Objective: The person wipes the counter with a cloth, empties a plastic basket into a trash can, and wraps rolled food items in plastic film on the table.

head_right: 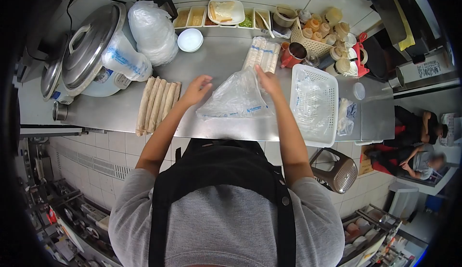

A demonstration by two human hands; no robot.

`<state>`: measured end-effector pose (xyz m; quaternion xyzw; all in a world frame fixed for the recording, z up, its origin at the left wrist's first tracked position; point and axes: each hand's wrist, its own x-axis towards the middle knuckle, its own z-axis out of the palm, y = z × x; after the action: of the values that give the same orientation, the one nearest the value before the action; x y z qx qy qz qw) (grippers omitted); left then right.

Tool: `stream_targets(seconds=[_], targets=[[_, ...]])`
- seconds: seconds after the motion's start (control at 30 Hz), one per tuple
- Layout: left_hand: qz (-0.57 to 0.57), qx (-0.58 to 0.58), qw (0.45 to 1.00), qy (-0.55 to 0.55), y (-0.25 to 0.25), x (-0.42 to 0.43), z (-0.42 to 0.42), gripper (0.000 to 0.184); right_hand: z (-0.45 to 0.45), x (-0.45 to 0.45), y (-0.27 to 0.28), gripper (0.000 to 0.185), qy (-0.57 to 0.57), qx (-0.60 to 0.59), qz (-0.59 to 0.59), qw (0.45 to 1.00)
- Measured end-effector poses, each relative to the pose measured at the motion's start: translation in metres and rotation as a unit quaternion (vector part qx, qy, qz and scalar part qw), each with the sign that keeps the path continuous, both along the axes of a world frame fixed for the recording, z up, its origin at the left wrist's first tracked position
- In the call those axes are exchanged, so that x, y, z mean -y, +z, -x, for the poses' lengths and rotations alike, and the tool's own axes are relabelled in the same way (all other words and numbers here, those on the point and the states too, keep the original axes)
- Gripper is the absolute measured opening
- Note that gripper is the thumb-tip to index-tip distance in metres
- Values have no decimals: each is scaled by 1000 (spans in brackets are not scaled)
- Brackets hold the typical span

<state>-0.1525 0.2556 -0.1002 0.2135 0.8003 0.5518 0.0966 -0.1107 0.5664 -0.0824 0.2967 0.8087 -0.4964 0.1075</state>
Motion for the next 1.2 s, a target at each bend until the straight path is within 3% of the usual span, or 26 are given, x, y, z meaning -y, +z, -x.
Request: stream_targets(seconds=[0.07,0.2,0.27,0.3,0.37,0.53,0.6,0.63,0.67,0.73,0.77,0.8,0.87,0.9,0.97,1.1,1.2], targets=[[114,46,991,-61,-34,-18,15,36,15,18,-5,65,6,7,-9,1000],[215,158,963,-40,-9,-31,-2,40,15,35,16,39,32,-77,107,991],[115,306,939,-107,4,-25,-10,35,6,31,25,29,42,-121,136,982],[115,305,939,-106,9,-20,-12,35,-5,29,39,25,17,-150,150,977],[-57,386,913,-123,18,-3,-13,31,-20,11,50,22,10,-202,144,969],[-102,307,938,-125,73,27,-13,24,-44,-28,84,22,43,-238,134,961],[-110,277,944,-145,81,30,-16,24,-44,-23,99,26,-141,-377,341,850],[-140,274,942,-132,86,28,-19,22,-45,-36,93,28,-111,-378,409,823],[-171,272,940,-119,88,27,-22,20,-46,-36,88,28,-112,-379,409,822],[-188,287,935,-86,73,30,-22,20,-48,-19,90,29,-75,-257,383,884],[-206,303,929,-51,65,31,-20,19,-48,-5,89,25,-26,-242,299,923],[-206,303,929,-52,69,32,-20,19,-48,-5,85,25,-27,-243,298,923],[-332,378,860,-89,76,34,-23,14,-48,-5,73,22,106,-164,195,961],[-332,378,860,-89,73,35,-25,14,-47,8,80,22,85,-227,221,945],[-149,260,952,-65,60,39,-30,11,-44,9,84,20,94,-227,192,950],[-177,247,952,-38,48,60,-27,13,-34,-26,97,15,131,-233,160,950],[-237,300,924,33,54,81,-20,15,-36,-40,122,12,145,-213,141,956]])
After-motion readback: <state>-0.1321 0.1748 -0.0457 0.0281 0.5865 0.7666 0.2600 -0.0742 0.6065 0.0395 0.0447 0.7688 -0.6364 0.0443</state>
